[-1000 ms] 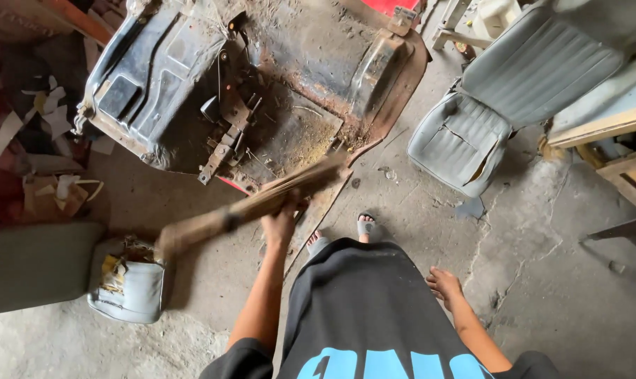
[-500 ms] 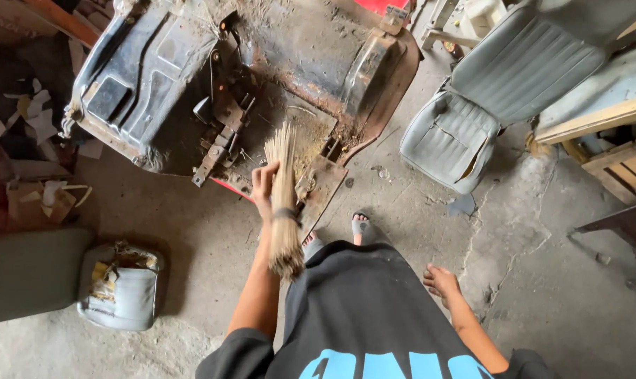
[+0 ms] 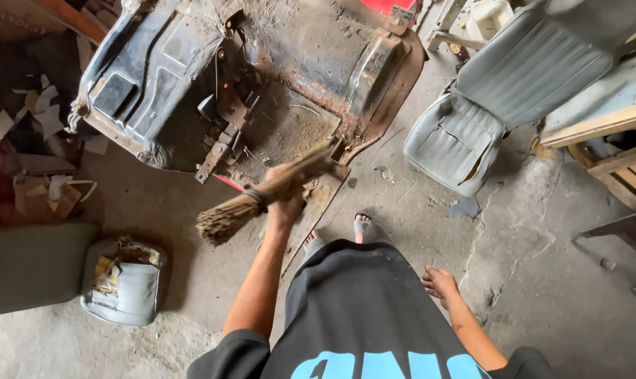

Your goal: Cleaning a dirty and rusty metal seat frame using a hand broom and other tools.

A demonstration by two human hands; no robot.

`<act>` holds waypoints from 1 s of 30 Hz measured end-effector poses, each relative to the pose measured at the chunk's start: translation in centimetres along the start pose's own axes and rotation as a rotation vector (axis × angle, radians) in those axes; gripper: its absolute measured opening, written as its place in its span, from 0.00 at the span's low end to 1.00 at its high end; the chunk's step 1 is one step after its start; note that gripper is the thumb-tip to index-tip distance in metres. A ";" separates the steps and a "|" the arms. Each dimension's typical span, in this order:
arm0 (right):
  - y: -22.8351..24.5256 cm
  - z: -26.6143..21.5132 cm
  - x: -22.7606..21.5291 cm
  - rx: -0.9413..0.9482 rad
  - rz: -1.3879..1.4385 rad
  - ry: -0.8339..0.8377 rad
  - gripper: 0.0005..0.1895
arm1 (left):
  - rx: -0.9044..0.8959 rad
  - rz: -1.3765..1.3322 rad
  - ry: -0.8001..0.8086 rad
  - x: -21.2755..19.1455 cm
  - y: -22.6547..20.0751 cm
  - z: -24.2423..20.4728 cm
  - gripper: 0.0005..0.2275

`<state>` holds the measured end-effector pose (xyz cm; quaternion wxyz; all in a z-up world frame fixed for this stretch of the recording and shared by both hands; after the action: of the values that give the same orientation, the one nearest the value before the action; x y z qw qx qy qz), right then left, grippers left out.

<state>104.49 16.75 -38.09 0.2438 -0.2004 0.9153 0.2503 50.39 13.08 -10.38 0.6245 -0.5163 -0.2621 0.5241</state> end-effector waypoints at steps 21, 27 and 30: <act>2.5 -0.4 -1.0 -0.037 -0.027 -0.008 0.31 | -0.112 0.267 -0.273 -6.3 -5.0 3.9 0.13; 3.5 -2.1 -0.6 -0.061 -0.033 0.040 0.33 | -0.237 0.065 -0.272 -5.6 -3.1 3.4 0.11; 4.6 -2.6 -0.8 -0.071 -0.011 0.039 0.30 | -0.241 0.043 -0.414 -6.1 -3.3 3.4 0.11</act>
<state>102.01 19.18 -34.06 0.2198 -0.2187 0.9093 0.2774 46.76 9.01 -4.94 0.4802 -0.4741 -0.4341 0.5968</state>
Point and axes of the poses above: each hand's wrist, its own z-axis towards the middle knuckle, its own x-axis out of the palm, y = z × x, the point moved 7 cm from there along z, towards the middle knuckle, and after that the axes turned 15 degrees about -y, right-handed, at the moved point
